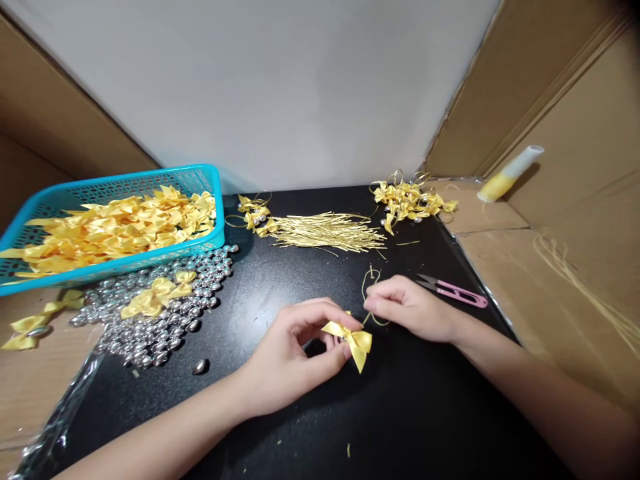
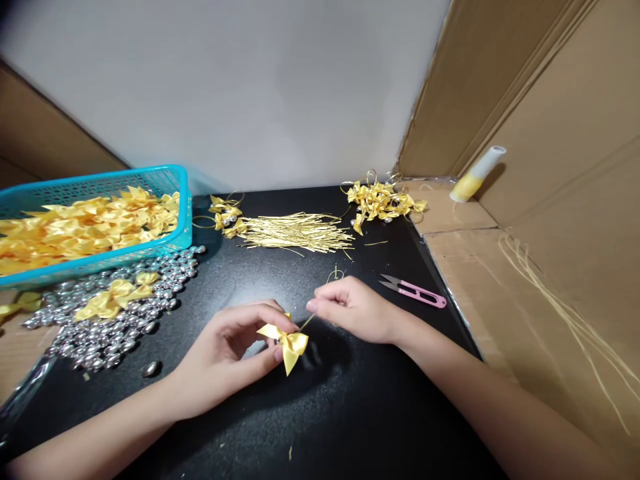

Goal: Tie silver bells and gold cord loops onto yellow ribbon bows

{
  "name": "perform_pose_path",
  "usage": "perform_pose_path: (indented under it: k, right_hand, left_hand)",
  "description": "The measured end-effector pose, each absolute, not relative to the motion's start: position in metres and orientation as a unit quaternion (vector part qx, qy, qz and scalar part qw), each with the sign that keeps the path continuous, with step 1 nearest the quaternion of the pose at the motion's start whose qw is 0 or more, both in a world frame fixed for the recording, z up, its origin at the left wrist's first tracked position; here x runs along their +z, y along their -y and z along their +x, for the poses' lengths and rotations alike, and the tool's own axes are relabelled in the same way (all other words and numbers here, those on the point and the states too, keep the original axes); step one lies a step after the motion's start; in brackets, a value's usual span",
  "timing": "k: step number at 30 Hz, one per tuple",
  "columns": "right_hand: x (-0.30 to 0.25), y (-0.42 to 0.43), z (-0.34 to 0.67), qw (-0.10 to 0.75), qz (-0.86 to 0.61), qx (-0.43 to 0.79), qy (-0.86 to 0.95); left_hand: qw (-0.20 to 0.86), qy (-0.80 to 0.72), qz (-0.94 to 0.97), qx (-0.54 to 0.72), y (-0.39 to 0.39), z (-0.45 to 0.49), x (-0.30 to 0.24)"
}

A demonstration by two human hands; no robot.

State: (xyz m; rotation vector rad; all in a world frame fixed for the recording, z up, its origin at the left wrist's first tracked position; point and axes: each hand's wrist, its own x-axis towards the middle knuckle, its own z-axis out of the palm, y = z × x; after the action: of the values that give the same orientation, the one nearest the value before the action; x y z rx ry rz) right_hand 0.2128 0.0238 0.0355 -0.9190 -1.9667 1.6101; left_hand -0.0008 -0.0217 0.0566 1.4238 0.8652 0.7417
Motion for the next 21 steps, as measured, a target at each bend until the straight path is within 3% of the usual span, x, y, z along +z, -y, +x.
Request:
perform_pose_path:
  k: [4,12,21]
  right_hand:
    - [0.041,-0.027,0.218,0.28,-0.392,0.531,0.697]
    - [0.044,-0.023,0.217,0.299,-0.409,0.489,0.71]
    - [0.048,-0.015,0.218,0.336,-0.353,0.549,0.679]
  left_hand:
    - [0.598,-0.381,0.63,0.318,0.022,-0.001,0.056]
    - [0.593,-0.38,0.629,0.328,0.021,0.0,0.054]
    - [0.607,-0.388,0.615,0.321,0.022,0.002,0.057]
